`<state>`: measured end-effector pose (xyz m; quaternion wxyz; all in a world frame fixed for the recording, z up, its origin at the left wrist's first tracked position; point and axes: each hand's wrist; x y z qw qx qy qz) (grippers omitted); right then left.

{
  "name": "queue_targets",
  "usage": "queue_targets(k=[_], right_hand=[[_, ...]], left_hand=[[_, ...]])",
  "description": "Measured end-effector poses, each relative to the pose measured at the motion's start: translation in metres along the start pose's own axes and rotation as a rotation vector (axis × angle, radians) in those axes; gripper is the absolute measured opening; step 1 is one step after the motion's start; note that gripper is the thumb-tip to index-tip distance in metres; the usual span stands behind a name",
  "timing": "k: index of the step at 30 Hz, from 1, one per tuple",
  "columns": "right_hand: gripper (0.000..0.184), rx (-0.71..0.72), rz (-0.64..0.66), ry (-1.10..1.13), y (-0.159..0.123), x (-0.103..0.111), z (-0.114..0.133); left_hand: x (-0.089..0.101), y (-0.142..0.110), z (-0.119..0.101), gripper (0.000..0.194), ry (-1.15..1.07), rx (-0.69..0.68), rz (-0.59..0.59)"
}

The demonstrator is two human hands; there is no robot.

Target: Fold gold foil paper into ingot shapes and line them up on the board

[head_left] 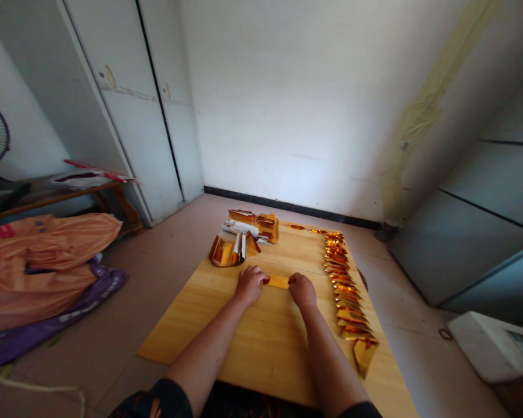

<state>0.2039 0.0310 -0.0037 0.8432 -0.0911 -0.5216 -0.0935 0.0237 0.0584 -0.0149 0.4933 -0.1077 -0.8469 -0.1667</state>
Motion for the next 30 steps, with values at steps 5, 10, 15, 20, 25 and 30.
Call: queue_targets(k=[5,10,15,20,25,30], right_hand=[[0.026,-0.035,-0.047,-0.027,-0.001,0.008,-0.008],[0.030,-0.044,-0.052,-0.032,-0.007,0.013,-0.002],[0.031,0.020,-0.022,-0.048,-0.014,0.011,0.006],[0.030,0.062,-0.051,-0.074,-0.018,0.005,0.004],[0.025,0.147,-0.187,0.010,-0.020,-0.007,-0.002],[0.016,0.277,-0.305,0.061,-0.022,-0.015,-0.005]], left_hand=[[-0.001,-0.001,0.002,0.035,0.002,-0.008,-0.007],[-0.005,-0.003,0.003,0.025,0.018,-0.042,-0.045],[-0.005,-0.006,0.001,0.016,0.052,-0.099,-0.081],[-0.005,-0.007,0.002,0.027,0.061,-0.127,-0.080],[-0.011,-0.005,0.005,0.041,0.040,-0.118,-0.115],[-0.011,-0.008,0.006,0.032,-0.029,-0.175,-0.184]])
Point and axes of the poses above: each hand's wrist, its own y-axis towards the middle knuckle, its own x-axis out of the back of the hand, z = x × y, and after that the axes turned 1 degree about y, right-handed
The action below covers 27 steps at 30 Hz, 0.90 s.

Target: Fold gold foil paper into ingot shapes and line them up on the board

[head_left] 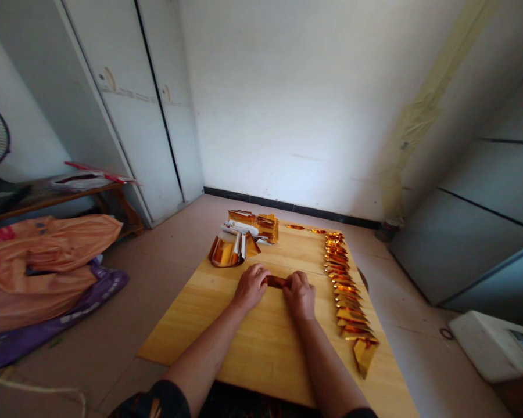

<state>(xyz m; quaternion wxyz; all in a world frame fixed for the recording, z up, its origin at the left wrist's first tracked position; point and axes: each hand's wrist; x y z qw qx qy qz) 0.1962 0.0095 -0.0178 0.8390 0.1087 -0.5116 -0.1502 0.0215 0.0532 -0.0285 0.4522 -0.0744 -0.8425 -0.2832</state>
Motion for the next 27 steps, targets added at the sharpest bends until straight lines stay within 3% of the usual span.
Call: queue_targets(k=[7,12,18,23,27], right_hand=[[0.014,0.078,-0.013,0.013,-0.002,0.003,0.003],[0.015,0.084,-0.020,0.020,-0.002,0.004,0.003],[0.016,0.080,-0.016,0.031,-0.002,0.003,0.002],[0.016,0.087,-0.029,0.027,-0.002,0.002,0.001],[0.016,0.074,-0.022,0.021,-0.002,0.002,0.001]], left_hand=[[0.007,-0.003,-0.004,0.019,-0.025,-0.072,-0.014],[0.006,-0.003,-0.004,0.021,-0.023,-0.085,-0.007],[0.010,-0.004,-0.007,0.032,-0.030,-0.057,-0.094],[0.012,-0.005,-0.008,0.021,-0.031,-0.071,-0.073],[0.010,-0.005,-0.008,0.023,0.008,-0.070,-0.033]])
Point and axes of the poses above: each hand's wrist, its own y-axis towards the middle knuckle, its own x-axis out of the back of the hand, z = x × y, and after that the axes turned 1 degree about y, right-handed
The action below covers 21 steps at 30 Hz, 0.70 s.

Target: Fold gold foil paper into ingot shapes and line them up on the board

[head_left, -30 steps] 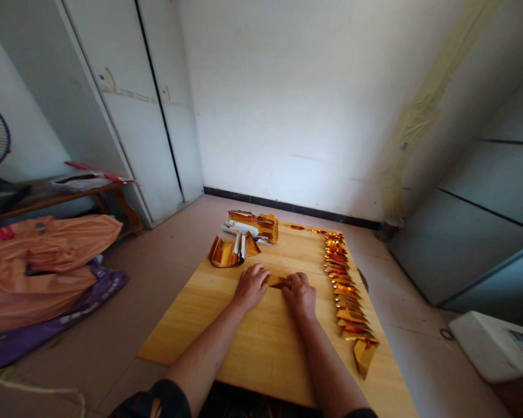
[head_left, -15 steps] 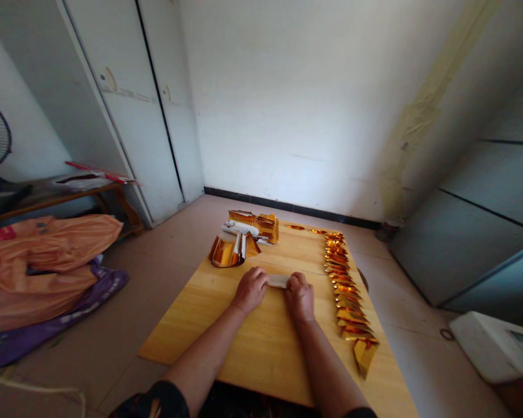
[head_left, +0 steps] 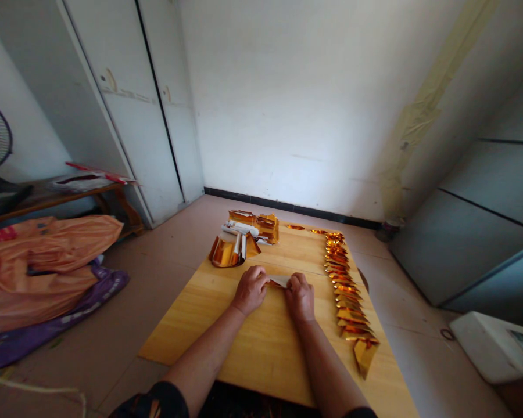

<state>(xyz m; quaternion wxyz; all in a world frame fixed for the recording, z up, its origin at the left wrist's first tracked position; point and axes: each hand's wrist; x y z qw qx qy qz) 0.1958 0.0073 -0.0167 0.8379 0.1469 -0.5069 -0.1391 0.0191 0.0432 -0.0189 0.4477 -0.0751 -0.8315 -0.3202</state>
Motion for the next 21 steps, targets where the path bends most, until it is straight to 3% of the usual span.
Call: queue_targets(k=[3,8,13,18,21], right_hand=[[0.020,0.009,-0.008,0.015,0.000,-0.001,-0.001],[0.043,0.110,-0.057,0.032,-0.001,-0.004,-0.001],[0.033,0.164,-0.006,-0.007,-0.002,-0.007,-0.003],[0.041,0.187,-0.080,-0.022,-0.002,-0.004,-0.001],[0.031,0.252,-0.088,0.010,-0.005,0.003,0.003]], left_hand=[[-0.001,0.000,0.001,0.022,0.037,-0.008,0.027],[-0.001,0.000,0.000,0.018,0.080,-0.001,0.048],[0.001,0.001,-0.001,0.016,0.070,0.013,0.071],[-0.001,0.002,0.001,0.017,0.063,0.036,0.083],[-0.002,0.002,0.002,0.019,0.082,0.052,0.082]])
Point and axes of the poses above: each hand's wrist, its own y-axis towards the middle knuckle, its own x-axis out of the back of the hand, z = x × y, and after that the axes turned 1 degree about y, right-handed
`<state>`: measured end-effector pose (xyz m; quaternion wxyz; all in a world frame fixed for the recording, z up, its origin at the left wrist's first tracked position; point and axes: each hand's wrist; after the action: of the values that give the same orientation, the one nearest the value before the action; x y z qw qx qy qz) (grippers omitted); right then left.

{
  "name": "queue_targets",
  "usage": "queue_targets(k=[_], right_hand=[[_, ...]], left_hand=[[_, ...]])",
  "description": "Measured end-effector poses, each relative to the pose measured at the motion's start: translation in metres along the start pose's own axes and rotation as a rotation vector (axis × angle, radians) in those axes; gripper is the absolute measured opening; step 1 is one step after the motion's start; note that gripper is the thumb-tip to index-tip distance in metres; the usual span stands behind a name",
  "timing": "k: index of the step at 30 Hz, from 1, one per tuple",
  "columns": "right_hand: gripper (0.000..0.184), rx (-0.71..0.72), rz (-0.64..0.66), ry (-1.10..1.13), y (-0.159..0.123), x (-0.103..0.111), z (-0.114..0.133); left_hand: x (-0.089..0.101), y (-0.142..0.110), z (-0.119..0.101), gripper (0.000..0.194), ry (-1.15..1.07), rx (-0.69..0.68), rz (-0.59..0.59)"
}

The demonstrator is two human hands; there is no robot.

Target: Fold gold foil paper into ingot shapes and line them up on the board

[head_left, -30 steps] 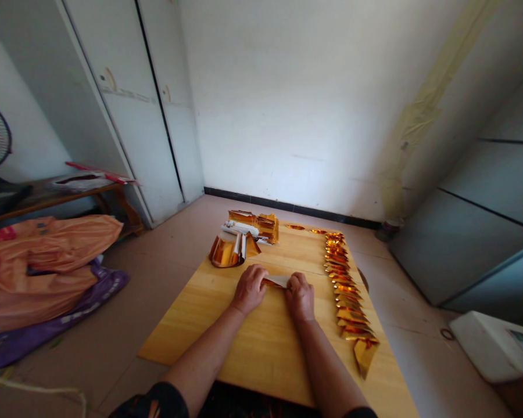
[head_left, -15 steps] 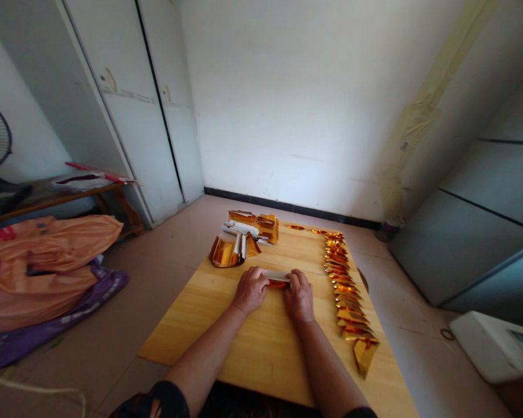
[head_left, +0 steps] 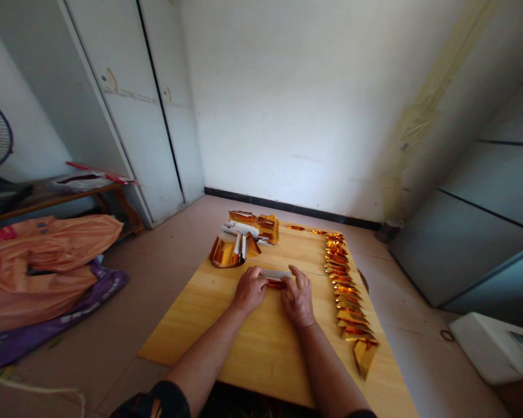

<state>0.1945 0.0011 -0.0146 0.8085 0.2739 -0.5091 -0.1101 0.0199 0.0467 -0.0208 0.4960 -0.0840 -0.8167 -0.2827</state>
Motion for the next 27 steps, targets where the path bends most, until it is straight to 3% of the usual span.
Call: queue_targets(k=[3,8,12,16,27], right_hand=[[0.017,0.091,0.094,0.049,-0.002,0.006,0.005],[0.016,0.138,0.254,0.059,0.000,0.006,0.011],[0.025,0.047,0.251,0.025,0.004,0.002,0.010],[0.015,-0.076,0.229,-0.020,0.005,-0.003,0.005],[0.016,-0.066,0.244,0.054,0.004,0.002,-0.016]], left_hand=[[-0.001,0.000,0.000,0.019,0.032,0.015,-0.014],[0.000,0.000,0.000,0.020,0.053,0.009,-0.013],[-0.001,0.000,0.001,0.020,0.026,-0.014,-0.019],[-0.001,-0.001,0.001,0.021,0.013,-0.017,-0.039],[-0.006,0.001,0.005,0.018,-0.082,-0.022,-0.035]])
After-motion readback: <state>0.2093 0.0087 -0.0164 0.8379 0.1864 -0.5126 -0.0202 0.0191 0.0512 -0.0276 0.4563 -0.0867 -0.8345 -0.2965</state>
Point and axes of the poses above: each hand's wrist, its own y-axis towards the middle knuckle, its own x-axis out of the back of the hand, z = x × y, and after that the axes turned 1 degree about y, right-handed
